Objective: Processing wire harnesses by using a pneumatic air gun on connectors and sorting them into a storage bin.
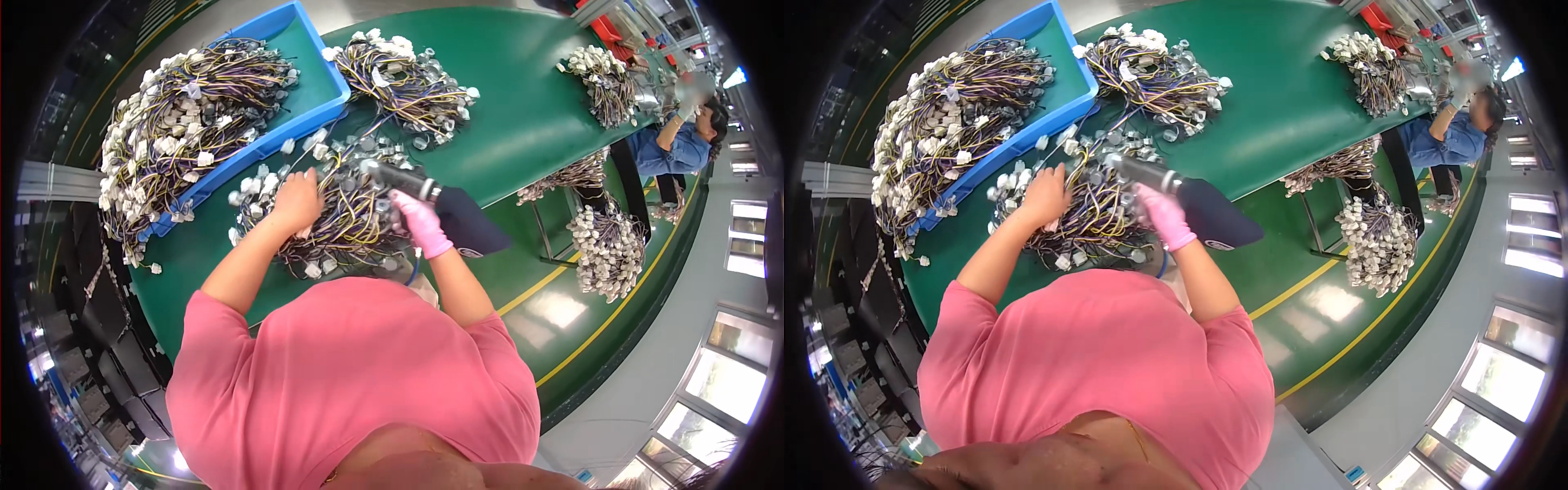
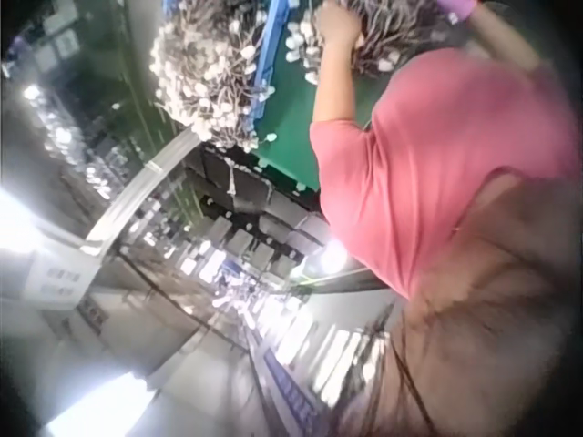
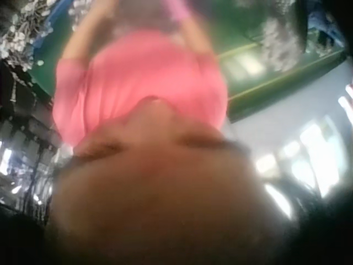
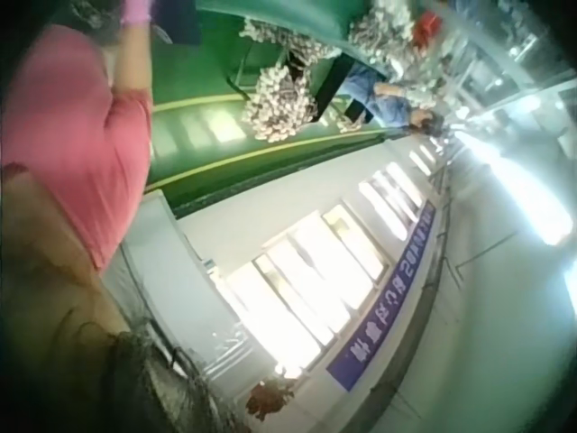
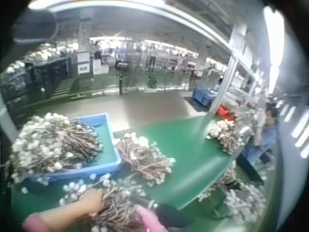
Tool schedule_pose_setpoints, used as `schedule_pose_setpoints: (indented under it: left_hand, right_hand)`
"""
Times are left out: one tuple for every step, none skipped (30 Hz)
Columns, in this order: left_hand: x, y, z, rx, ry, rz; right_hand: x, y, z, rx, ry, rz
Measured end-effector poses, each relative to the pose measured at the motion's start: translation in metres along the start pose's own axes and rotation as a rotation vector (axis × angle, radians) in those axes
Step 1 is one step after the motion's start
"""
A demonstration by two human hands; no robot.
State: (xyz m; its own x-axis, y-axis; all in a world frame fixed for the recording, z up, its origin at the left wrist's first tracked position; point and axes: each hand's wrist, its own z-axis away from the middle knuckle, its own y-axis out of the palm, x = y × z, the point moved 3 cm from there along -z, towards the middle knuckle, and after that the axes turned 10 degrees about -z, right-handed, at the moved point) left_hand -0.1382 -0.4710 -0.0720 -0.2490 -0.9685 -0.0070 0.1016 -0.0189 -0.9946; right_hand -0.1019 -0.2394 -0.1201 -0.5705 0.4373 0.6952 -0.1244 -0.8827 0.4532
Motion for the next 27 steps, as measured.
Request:
schedule_pose_setpoints:
  left_hand:
    - [-0.004,-0.011,-0.004,-0.001,-0.005,0.001]
    - [-0.011,-0.025,-0.01,-0.044,0.054,-0.002]
    - [-0.02,-0.034,-0.017,-0.09,0.112,-0.004]
    - [-0.026,-0.038,-0.029,-0.182,0.149,0.046]
    - [-0.032,-0.041,-0.047,-0.275,0.187,0.096]
    - [-0.039,-0.041,-0.068,-0.247,0.148,0.136]
    - [-0.046,-0.041,-0.09,-0.219,0.111,0.172]
    - [-0.053,-0.032,-0.109,-0.217,0.112,0.136]
    - [-0.056,-0.016,-0.127,-0.215,0.109,0.097]
    - [-0.054,0.0,-0.146,-0.216,0.113,0.097]
    - [-0.05,0.022,-0.166,-0.024,0.04,0.475]
    - [-0.053,0.029,-0.175,0.184,-0.029,0.843]
    - [-0.053,0.031,-0.176,0.065,-0.106,1.298]
    - [-0.056,0.035,-0.178,0.152,-0.037,1.308]
    - [-0.053,0.041,-0.176,0.243,0.027,1.311]
    - [-0.047,0.043,-0.185,0.255,0.105,0.965]
    - [-0.042,0.044,-0.194,0.261,0.179,0.618]
    - [-0.05,0.03,-0.194,0.253,0.206,0.896]
    - [-0.054,0.005,-0.189,0.361,0.151,1.263]
    - [-0.044,0.004,-0.188,0.413,0.015,1.272]
    - [-0.033,0.007,-0.19,0.464,-0.118,1.282]
    - [-0.032,0.007,-0.186,0.309,0.184,0.833]
    - [-0.031,0.021,-0.178,0.463,-0.062,0.93]
    - [-0.044,0.004,-0.167,0.563,-0.097,1.147]
    - [-0.048,-0.004,-0.158,0.66,-0.14,1.366]
    - [-0.046,0.004,-0.159,0.741,-0.001,1.618]
    - [-0.047,0.009,-0.155,0.744,-0.006,1.62]
  right_hand:
    - [0.015,0.002,0.009,-0.087,-0.029,0.036]
    - [0.018,-0.01,0.01,-0.103,-0.041,0.018]
    - [0.022,-0.022,0.013,-0.119,-0.053,0.001]
    - [0.028,-0.029,0.017,-0.136,-0.054,-0.006]
    - [0.033,-0.035,0.02,-0.155,-0.055,-0.014]
    - [0.036,-0.042,0.023,-0.146,-0.043,-0.066]
    - [0.035,-0.051,0.022,-0.17,-0.072,-0.077]
    - [0.037,-0.054,0.025,-0.214,-0.083,-0.07]
    - [0.037,-0.055,0.027,-0.254,-0.092,-0.064]
    - [0.036,-0.056,0.029,-0.257,-0.094,-0.066]
    - [0.034,-0.056,0.03,-0.266,-0.1,-0.058]
    - [0.033,-0.058,0.03,-0.282,-0.105,-0.059]
    - [0.032,-0.061,0.029,-0.29,-0.106,-0.071]
    - [0.03,-0.065,0.028,-0.298,-0.101,-0.073]
    - [0.024,-0.065,0.027,-0.306,-0.092,-0.08]
    - [0.022,-0.068,0.022,-0.278,-0.084,-0.119]
    - [0.018,-0.07,0.024,-0.28,-0.074,-0.122]
    - [0.019,-0.073,0.019,-0.286,-0.06,-0.12]
    - [0.018,-0.076,0.017,-0.299,-0.043,-0.126]
    - [0.02,-0.071,0.018,-0.296,-0.1,-0.115]
    - [0.025,-0.073,0.012,-0.254,-0.104,-0.114]
    - [0.024,-0.07,0.011,-0.25,-0.073,-0.125]
    - [0.023,-0.067,0.01,-0.246,-0.042,-0.135]
    - [0.025,-0.069,0.007,-0.251,-0.042,-0.14]
    - [0.025,-0.067,0.006,-0.264,-0.041,-0.112]
    - [0.025,-0.065,0.004,-0.279,-0.04,-0.083]
    - [0.025,-0.065,0.004,-0.281,-0.034,-0.083]
